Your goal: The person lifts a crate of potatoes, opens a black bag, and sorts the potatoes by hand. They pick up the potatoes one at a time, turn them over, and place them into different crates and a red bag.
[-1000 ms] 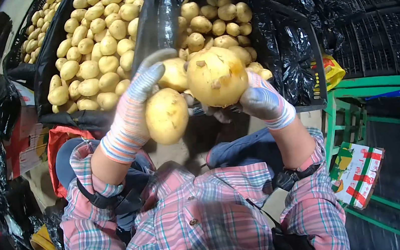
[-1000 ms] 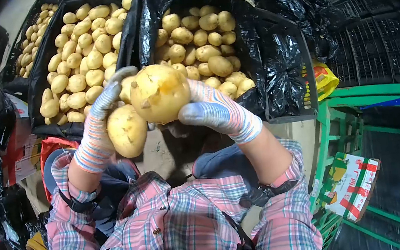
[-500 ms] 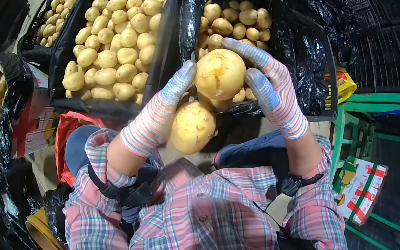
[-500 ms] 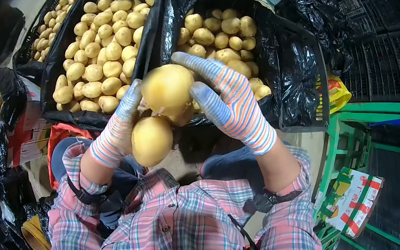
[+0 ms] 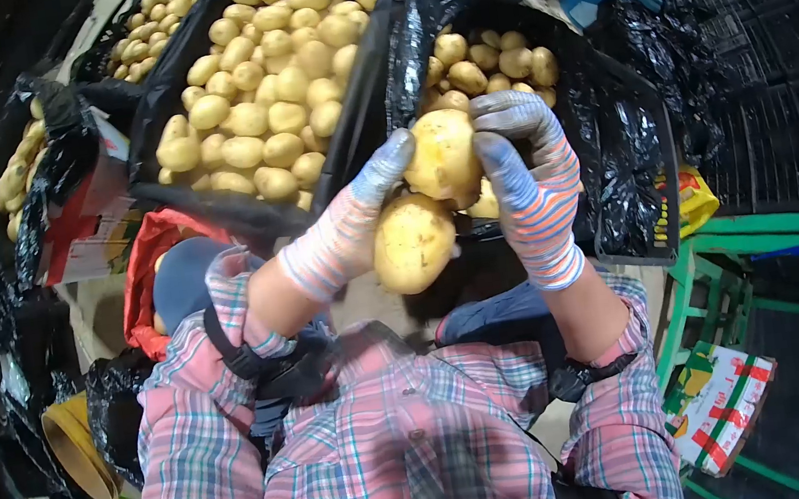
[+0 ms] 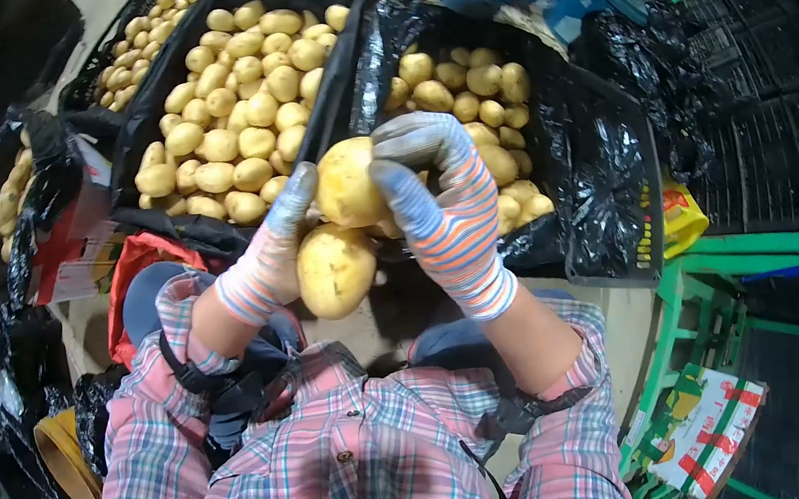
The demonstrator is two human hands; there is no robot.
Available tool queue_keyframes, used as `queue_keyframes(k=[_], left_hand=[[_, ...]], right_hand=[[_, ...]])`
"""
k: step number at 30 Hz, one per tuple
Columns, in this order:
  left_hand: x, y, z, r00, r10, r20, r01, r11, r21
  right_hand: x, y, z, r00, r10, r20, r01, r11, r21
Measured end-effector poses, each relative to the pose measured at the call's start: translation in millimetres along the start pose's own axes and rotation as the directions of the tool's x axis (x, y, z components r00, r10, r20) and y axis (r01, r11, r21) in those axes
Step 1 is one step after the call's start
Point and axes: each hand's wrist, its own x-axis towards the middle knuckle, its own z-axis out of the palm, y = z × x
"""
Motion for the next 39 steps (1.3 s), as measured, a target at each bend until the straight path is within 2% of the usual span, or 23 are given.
queue_keyframes(k=[1, 4, 6, 7, 8, 11, 12, 14, 15, 17, 18, 20, 22, 24, 26, 27, 28, 29, 31, 32, 36, 38, 39], left_hand=[[1, 0, 2, 1.0, 0.022, -0.005, -0.022, 1.0, 0.015], [-1, 2, -6, 0.994, -0.038, 0.102, 0.069, 0.943, -0.325], [-10, 11, -11, 0.999, 0.025, 0.042, 0.0, 0.864, -0.504], [-19, 20, -11, 0.994, 0.086, 0.073, -0.034, 0.847, -0.531], [-39, 37, -4, 0.991, 0.126, 0.036, -0.092, 0.867, -0.49], [-88, 88, -25, 0.933, 0.36, -0.025, -0.331, 0.827, -0.454], [-101, 114, -40, 0.805, 0.511, -0.3, -0.59, 0.743, -0.318], [-145, 177, -68, 0.677, 0.667, -0.309, -0.704, 0.71, -0.009], [-161, 215, -85, 0.577, 0.73, -0.366, -0.789, 0.614, -0.02], [-201, 260, -72, 0.32, 0.732, -0.601, -0.76, 0.578, 0.298], [-220, 302, -101, 0.233, 0.707, -0.667, -0.803, 0.527, 0.277], [-260, 335, -115, 0.242, 0.637, -0.732, -0.883, 0.458, 0.107], [-276, 340, -109, 0.295, 0.613, -0.733, -0.862, 0.502, 0.073], [-266, 329, -90, 0.244, 0.645, -0.725, -0.873, 0.471, 0.125], [-234, 308, -83, 0.098, 0.785, -0.611, -0.821, 0.411, 0.397], [-229, 308, -91, 0.293, 0.748, -0.596, -0.829, 0.509, 0.232], [-218, 301, -95, 0.44, 0.746, -0.5, -0.738, 0.617, 0.272], [-193, 280, -71, 0.509, 0.707, -0.491, -0.635, 0.694, 0.34], [-136, 226, -28, 0.665, 0.657, -0.356, -0.561, 0.754, 0.342], [-125, 217, -40, 0.888, 0.459, -0.03, -0.439, 0.864, 0.246], [-48, 130, -8, 0.953, 0.276, 0.127, -0.294, 0.943, 0.154], [-19, 99, -6, 0.947, 0.32, -0.032, -0.301, 0.916, 0.263], [-9, 89, -17, 0.951, 0.309, -0.029, -0.287, 0.911, 0.295]], right_hand=[[2, 0, 0, 1.0, -0.02, 0.014, 0.021, 0.998, -0.062], [8, 1, -2, 0.991, 0.11, -0.074, -0.127, 0.95, -0.287], [12, 18, -7, 0.983, 0.142, -0.119, -0.173, 0.936, -0.307], [13, 20, -7, 0.955, 0.257, -0.148, -0.275, 0.955, -0.113], [13, 23, -8, 0.913, 0.381, -0.144, -0.374, 0.924, 0.075], [10, 32, -21, 0.939, 0.333, -0.08, -0.336, 0.942, -0.024], [10, 32, -22, 0.942, 0.328, -0.073, -0.332, 0.942, -0.056], [11, 33, -25, 0.946, 0.318, -0.061, -0.322, 0.943, -0.077], [12, 31, -26, 0.946, 0.32, -0.055, -0.324, 0.94, -0.108], [11, 32, -27, 0.945, 0.323, -0.05, -0.327, 0.934, -0.146], [11, 34, -28, 0.944, 0.326, -0.055, -0.33, 0.933, -0.144], [13, 38, -30, 0.963, 0.27, -0.005, -0.263, 0.937, -0.231], [18, 34, -26, 0.982, 0.186, -0.025, -0.183, 0.924, -0.336], [23, 32, -33, 0.977, 0.209, -0.033, -0.205, 0.897, -0.392], [27, 36, -46, 0.976, 0.209, -0.062, -0.216, 0.889, -0.403], [33, 44, -52, 0.992, 0.125, -0.027, -0.126, 0.916, -0.38], [36, 35, -52, 0.992, 0.122, -0.028, -0.123, 0.897, -0.425], [33, 48, -65, 0.985, 0.153, -0.085, -0.175, 0.86, -0.48], [30, 70, -87, 0.998, 0.015, -0.053, -0.046, 0.764, -0.644], [32, 80, -98, 0.989, 0.134, -0.066, -0.144, 0.744, -0.653], [15, 111, -136, 0.899, 0.424, 0.109, -0.151, 0.533, -0.833], [-4, 123, -140, 0.669, 0.738, 0.088, -0.184, 0.28, -0.942], [-17, 126, -136, 0.597, 0.802, 0.036, -0.104, 0.122, -0.987]])
